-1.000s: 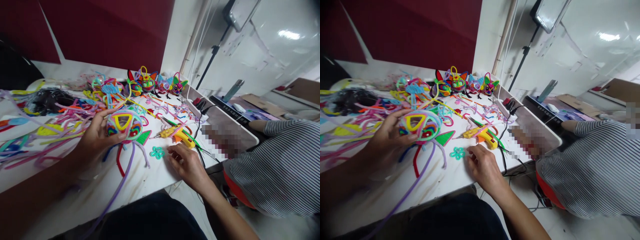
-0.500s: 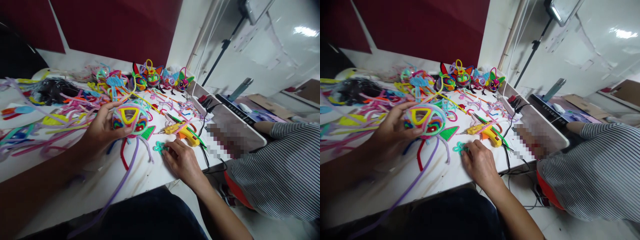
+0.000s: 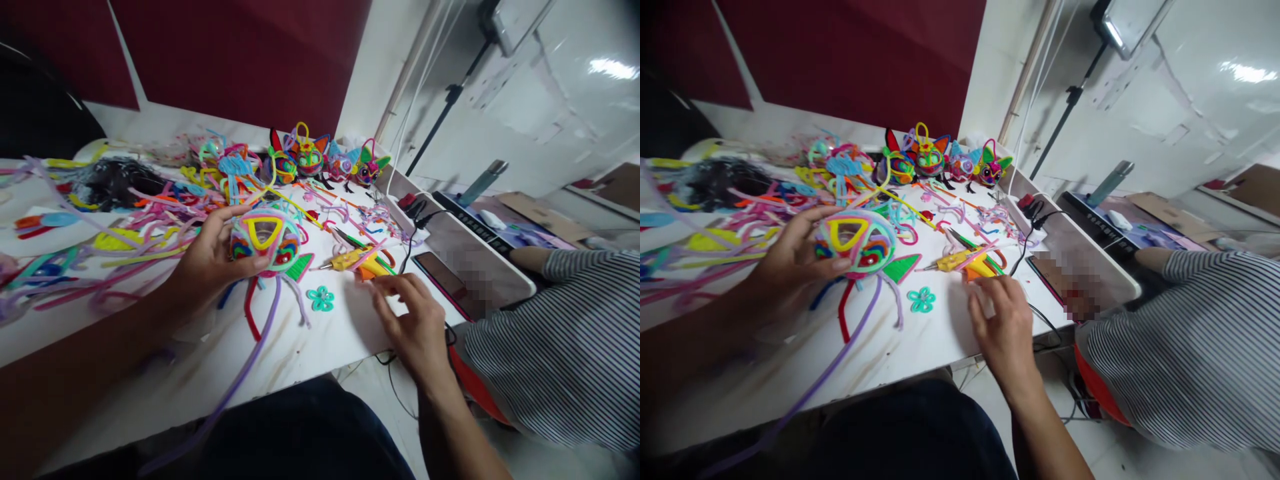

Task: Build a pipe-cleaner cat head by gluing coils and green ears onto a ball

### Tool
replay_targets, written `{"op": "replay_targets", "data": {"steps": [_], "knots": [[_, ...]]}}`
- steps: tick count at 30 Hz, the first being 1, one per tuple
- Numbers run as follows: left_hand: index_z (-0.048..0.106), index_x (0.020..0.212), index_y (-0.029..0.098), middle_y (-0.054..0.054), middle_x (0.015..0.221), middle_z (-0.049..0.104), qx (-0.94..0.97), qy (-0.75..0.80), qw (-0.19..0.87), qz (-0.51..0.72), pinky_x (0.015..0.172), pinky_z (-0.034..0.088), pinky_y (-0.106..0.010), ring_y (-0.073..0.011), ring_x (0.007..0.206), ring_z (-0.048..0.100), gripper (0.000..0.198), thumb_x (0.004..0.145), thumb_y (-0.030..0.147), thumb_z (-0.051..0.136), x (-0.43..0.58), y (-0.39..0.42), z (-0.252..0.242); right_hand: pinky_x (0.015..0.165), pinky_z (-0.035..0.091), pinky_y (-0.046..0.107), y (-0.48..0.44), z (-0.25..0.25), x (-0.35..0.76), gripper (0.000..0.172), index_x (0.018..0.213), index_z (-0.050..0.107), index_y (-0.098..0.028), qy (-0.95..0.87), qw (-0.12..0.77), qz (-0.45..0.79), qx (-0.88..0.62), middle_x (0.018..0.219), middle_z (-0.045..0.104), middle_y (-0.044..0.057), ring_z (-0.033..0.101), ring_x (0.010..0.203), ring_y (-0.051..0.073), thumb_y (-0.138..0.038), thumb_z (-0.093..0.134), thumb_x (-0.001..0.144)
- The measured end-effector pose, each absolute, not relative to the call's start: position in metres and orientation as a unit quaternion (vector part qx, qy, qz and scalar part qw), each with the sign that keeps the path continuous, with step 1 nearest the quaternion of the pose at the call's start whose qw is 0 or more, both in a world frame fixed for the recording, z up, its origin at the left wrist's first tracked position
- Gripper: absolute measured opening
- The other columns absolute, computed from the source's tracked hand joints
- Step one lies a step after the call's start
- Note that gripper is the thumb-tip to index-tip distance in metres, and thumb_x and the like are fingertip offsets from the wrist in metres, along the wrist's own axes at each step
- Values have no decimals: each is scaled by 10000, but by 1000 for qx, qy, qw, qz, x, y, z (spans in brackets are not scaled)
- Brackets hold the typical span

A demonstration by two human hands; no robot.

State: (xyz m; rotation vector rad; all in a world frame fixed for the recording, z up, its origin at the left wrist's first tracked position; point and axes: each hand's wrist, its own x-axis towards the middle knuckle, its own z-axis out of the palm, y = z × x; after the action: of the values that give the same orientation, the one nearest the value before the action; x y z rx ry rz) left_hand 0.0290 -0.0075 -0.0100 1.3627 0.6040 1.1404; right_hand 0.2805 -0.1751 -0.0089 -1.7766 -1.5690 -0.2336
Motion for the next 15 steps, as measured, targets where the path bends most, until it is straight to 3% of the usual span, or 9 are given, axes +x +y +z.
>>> {"op": "replay_targets", "data": {"steps": [2,5,8,15], "knots": [[538,1307,271,-51,1288,678,588,271,588,485,990,561,-366,-269,1208,647,767,635,265,908,29,-8,-9,844,500,410,-176,-10,297,263,1088,698,-150,-594,316,-139,-727,1027,672,129,626,961,281,-337,578,946],[510,1323,247,-68,1303,663,597,286,578,478,1020,545,-405,-290,1216,640,783,642,270,897,30,-12,-5,820,503,416,-174,-13,317,361,1162,687,-124,-589,252,-116,-758,1038,683,145,651,936,298,-369,521,956],[487,1341,232,-83,1343,634,612,286,564,474,1070,509,-421,-314,1289,590,810,643,279,896,29,-14,-5,757,494,386,-169,-17,328,372,1149,695,-128,-591,213,-68,-775,982,703,127,675,850,283,-381,533,930],[451,1353,229,-124,1317,649,642,280,535,472,1017,540,-449,-347,1238,631,840,644,367,880,28,-12,-9,698,445,343,-150,-15,343,387,1089,700,-166,-630,160,18,-760,987,716,126,675,812,264,-473,530,926]]}}
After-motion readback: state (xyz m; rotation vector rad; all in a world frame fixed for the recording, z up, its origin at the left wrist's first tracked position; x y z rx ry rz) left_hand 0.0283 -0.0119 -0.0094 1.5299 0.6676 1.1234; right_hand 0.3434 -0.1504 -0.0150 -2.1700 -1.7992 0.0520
